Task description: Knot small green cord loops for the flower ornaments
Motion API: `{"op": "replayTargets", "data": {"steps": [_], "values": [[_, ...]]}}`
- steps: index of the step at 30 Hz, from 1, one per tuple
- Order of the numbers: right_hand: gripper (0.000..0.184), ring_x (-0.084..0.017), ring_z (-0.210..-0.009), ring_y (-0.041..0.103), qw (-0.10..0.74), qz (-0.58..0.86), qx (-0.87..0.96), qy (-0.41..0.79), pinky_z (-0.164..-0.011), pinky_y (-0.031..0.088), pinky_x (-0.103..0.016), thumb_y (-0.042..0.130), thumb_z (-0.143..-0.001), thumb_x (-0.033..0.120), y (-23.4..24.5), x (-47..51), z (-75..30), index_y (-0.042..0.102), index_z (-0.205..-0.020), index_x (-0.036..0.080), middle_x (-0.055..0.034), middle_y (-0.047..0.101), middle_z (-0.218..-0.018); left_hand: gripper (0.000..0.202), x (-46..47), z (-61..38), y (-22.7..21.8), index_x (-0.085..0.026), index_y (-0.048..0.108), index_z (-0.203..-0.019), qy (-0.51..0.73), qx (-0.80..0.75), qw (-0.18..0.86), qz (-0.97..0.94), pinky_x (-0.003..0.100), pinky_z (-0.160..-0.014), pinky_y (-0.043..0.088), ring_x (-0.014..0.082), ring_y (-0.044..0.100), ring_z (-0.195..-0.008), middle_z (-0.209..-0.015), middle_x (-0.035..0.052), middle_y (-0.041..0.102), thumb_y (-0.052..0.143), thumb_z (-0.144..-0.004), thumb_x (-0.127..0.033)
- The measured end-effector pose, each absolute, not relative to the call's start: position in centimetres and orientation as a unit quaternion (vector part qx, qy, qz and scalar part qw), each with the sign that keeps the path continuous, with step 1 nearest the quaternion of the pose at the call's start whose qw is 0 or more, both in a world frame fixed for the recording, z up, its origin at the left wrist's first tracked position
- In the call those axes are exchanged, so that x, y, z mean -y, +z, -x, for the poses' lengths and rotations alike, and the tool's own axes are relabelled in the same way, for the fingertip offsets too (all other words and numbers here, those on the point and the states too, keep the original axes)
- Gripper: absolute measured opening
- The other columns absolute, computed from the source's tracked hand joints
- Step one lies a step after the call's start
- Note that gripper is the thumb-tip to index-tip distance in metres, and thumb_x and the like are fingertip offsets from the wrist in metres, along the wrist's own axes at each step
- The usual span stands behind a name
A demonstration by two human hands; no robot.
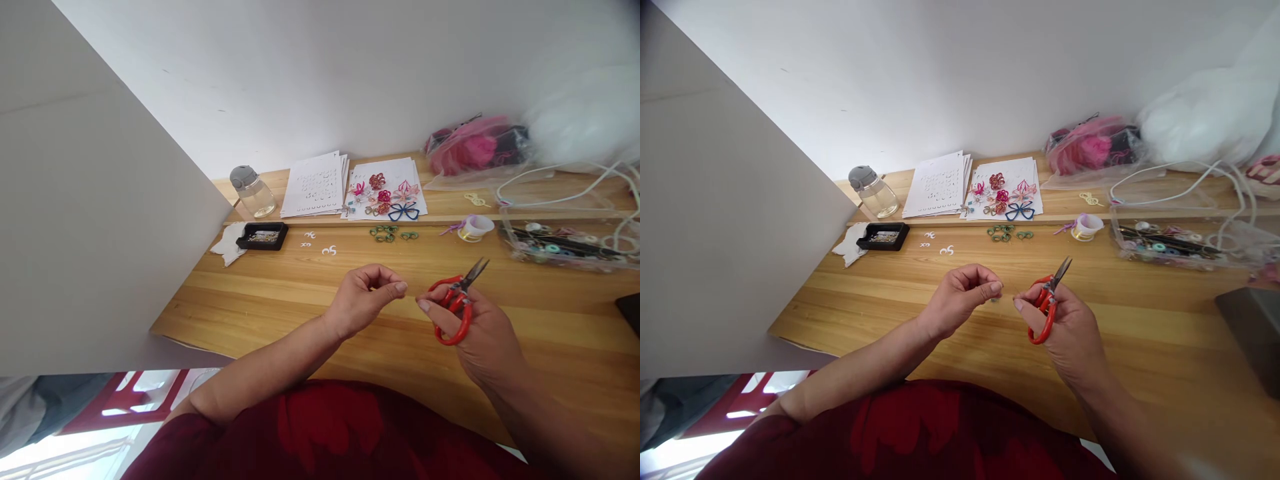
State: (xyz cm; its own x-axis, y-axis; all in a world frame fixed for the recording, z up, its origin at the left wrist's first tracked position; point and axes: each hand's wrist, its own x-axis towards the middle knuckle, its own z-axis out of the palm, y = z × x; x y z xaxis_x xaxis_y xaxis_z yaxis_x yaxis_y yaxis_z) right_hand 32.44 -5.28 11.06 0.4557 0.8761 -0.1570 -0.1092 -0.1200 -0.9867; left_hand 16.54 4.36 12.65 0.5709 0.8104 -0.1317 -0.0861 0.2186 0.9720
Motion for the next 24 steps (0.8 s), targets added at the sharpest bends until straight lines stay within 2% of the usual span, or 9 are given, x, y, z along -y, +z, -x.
{"op": "replayTargets", "data": {"steps": [4,8,10,12,14,18,22,24], "values": [[0.046,-0.018,-0.072,0.059,0.585,0.638,0.327,0.381,-0.067,0.049,-0.032,0.094,-0.069,0.058,10.9,5.1,-32.1,0.068,-0.084,0.025,-0.0025,0.072,-0.087,0.048,-4.1,-16.5,12.3,-0.013,0.073,-0.08,0.308,-0.322,0.696,-0.562,0.028,-0.075,0.049,0.0119,0.062,-0.072,-0.075,0.0034,0.071,0.094,-0.071,-0.055],[0.047,-0.016,-0.066,0.055,0.579,0.638,0.332,0.385,-0.06,0.045,-0.03,0.094,-0.069,0.06,10.9,5.1,-31.7,0.067,-0.086,0.025,0.0003,0.065,-0.079,0.04,-3.4,-16.8,12.1,-0.014,0.076,-0.078,0.325,-0.283,0.711,-0.556,0.034,-0.095,0.052,0.0178,0.069,-0.095,-0.098,0.0091,0.077,0.095,-0.072,-0.049],[0.047,-0.015,-0.064,0.052,0.58,0.636,0.325,0.392,-0.059,0.045,-0.029,0.094,-0.069,0.059,11.0,5.1,-31.5,0.065,-0.086,0.026,0.0017,0.062,-0.077,0.036,-3.1,-17.0,11.9,-0.014,0.077,-0.078,0.323,-0.265,0.731,-0.54,0.035,-0.1,0.052,0.0189,0.07,-0.101,-0.105,0.011,0.079,0.094,-0.073,-0.045],[0.048,-0.014,-0.063,0.051,0.585,0.63,0.314,0.403,-0.059,0.045,-0.029,0.095,-0.069,0.058,11.0,5.2,-31.3,0.064,-0.086,0.026,0.0022,0.062,-0.077,0.035,-2.8,-17.3,11.6,-0.014,0.078,-0.078,0.319,-0.269,0.751,-0.512,0.033,-0.094,0.052,0.0178,0.07,-0.097,-0.107,0.0118,0.08,0.095,-0.072,-0.044],[0.048,-0.014,-0.062,0.05,0.58,0.631,0.312,0.41,-0.058,0.045,-0.029,0.095,-0.069,0.057,10.7,5.3,-31.2,0.064,-0.086,0.026,0.0024,0.062,-0.075,0.038,-2.7,-17.5,11.2,-0.014,0.078,-0.079,0.318,-0.293,0.764,-0.479,0.029,-0.082,0.051,0.0156,0.069,-0.09,-0.104,0.0111,0.08,0.097,-0.069,-0.045],[0.048,-0.016,-0.061,0.054,0.564,0.637,0.352,0.39,-0.056,0.047,-0.031,0.093,-0.068,0.061,10.0,5.7,-31.4,0.066,-0.086,0.026,0.001,0.064,-0.073,0.046,-2.7,-17.5,10.8,-0.013,0.076,-0.081,0.317,-0.323,0.777,-0.438,0.025,-0.071,0.05,0.0104,0.063,-0.073,-0.085,0.0054,0.076,0.1,-0.062,-0.047],[0.045,-0.02,-0.073,0.061,0.541,0.645,0.381,0.383,-0.065,0.051,-0.032,0.091,-0.072,0.062,10.5,6.7,-32.5,0.071,-0.087,0.025,-0.0042,0.072,-0.086,0.049,-3.2,-17.0,11.3,-0.013,0.071,-0.083,0.321,-0.317,0.789,-0.416,0.028,-0.073,0.058,0.0163,0.073,-0.085,-0.088,0.0057,0.074,0.1,-0.064,-0.047],[0.045,-0.019,-0.072,0.061,0.518,0.635,0.385,0.425,-0.064,0.05,-0.031,0.088,-0.076,0.066,11.2,7.4,-33.1,0.072,-0.083,0.024,-0.0039,0.069,-0.081,0.051,-3.5,-16.7,11.5,-0.013,0.069,-0.084,0.319,-0.315,0.791,-0.416,0.029,-0.074,0.061,0.0188,0.076,-0.088,-0.087,0.0049,0.073,0.1,-0.064,-0.048]]}}
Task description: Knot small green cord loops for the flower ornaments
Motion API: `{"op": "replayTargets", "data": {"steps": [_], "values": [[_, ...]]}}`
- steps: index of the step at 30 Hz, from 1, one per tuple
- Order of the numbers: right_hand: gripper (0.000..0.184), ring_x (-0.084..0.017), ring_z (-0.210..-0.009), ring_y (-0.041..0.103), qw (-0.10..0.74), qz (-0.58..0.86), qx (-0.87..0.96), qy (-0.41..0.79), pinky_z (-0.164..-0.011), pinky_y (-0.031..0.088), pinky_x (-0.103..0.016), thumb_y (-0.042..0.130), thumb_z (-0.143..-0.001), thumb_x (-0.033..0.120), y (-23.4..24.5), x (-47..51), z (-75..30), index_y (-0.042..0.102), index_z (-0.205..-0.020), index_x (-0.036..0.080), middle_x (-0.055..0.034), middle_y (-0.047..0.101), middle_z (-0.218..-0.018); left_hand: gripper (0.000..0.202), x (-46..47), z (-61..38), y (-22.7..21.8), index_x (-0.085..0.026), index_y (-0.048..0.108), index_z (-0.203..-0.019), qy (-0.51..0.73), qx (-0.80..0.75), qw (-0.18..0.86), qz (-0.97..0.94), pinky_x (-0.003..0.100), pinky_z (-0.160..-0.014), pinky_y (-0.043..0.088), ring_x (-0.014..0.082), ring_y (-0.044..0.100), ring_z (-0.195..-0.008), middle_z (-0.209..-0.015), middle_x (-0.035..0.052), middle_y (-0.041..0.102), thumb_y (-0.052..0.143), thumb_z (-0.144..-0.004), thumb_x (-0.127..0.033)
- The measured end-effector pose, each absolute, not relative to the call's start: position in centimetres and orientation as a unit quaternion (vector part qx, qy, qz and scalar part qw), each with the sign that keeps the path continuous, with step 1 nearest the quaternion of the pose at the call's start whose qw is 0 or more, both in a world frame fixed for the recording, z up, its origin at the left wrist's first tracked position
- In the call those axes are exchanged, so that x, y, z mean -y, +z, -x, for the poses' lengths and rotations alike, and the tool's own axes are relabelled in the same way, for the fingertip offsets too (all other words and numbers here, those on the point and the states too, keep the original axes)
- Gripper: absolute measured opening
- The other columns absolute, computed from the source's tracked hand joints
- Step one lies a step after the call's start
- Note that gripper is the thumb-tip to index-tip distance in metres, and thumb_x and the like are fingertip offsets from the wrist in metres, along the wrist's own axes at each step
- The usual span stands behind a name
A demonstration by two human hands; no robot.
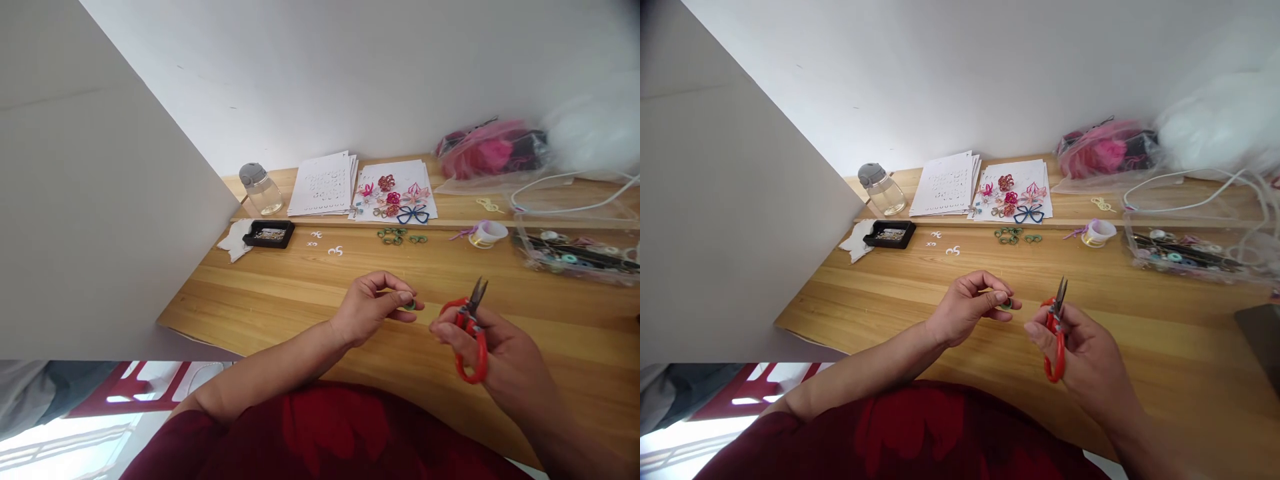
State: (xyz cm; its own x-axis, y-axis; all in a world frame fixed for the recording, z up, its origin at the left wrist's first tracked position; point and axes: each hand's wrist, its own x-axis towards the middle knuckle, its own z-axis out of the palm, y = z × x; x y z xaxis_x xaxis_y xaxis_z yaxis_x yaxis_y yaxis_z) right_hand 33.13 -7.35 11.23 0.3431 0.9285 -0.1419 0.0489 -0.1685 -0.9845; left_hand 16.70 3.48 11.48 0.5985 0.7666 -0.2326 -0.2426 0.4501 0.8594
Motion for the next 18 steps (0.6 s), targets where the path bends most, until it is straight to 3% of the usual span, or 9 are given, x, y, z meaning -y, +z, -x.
{"op": "replayTargets", "data": {"steps": [3,5,8,15,18], "values": [[0.056,-0.017,-0.064,0.062,0.474,0.581,0.37,0.549,-0.055,0.044,-0.028,0.08,-0.078,0.077,11.9,8.2,-33.8,0.074,-0.08,0.022,-0.005,0.069,-0.074,0.054,-3.8,-16.3,11.6,-0.011,0.069,-0.085,0.304,-0.314,0.792,-0.426,0.029,-0.075,0.062,0.0164,0.077,-0.08,-0.087,0.0032,0.072,0.102,-0.061,-0.048],[0.062,-0.014,-0.054,0.059,0.437,0.55,0.351,0.619,-0.045,0.033,-0.024,0.076,-0.078,0.082,11.8,8.5,-34.1,0.074,-0.078,0.019,-0.0057,0.068,-0.072,0.055,-4.0,-16.2,11.5,-0.011,0.07,-0.086,0.294,-0.311,0.792,-0.435,0.028,-0.074,0.062,0.0146,0.077,-0.076,-0.088,0.0035,0.073,0.102,-0.061,-0.048],[0.063,-0.01,-0.048,0.053,0.414,0.518,0.335,0.67,-0.041,0.021,-0.02,0.074,-0.08,0.081,11.1,8.7,-34.6,0.072,-0.073,0.018,-0.0033,0.062,-0.069,0.054,-4.0,-16.0,11.3,-0.011,0.071,-0.086,0.281,-0.301,0.797,-0.442,0.026,-0.071,0.061,0.0135,0.076,-0.073,-0.088,0.0037,0.074,0.102,-0.061,-0.046],[0.061,-0.01,-0.049,0.052,0.37,0.475,0.309,0.737,-0.043,0.027,-0.022,0.063,-0.09,0.078,9.1,9.3,-36.1,0.071,-0.078,0.019,-0.0041,0.062,-0.074,0.05,-4.2,-15.9,10.8,-0.011,0.072,-0.084,0.281,-0.279,0.802,-0.448,0.025,-0.067,0.058,0.0135,0.074,-0.071,-0.076,0.0028,0.073,0.102,-0.062,-0.045],[0.062,-0.013,-0.05,0.051,0.364,0.459,0.327,0.741,-0.045,0.036,-0.026,0.059,-0.092,0.079,8.5,9.2,-36.3,0.072,-0.081,0.02,-0.0043,0.062,-0.071,0.053,-4.2,-16.0,10.7,-0.011,0.072,-0.085,0.273,-0.276,0.802,-0.453,0.027,-0.069,0.059,0.014,0.073,-0.07,-0.072,0.003,0.072,0.102,-0.062,-0.048]]}}
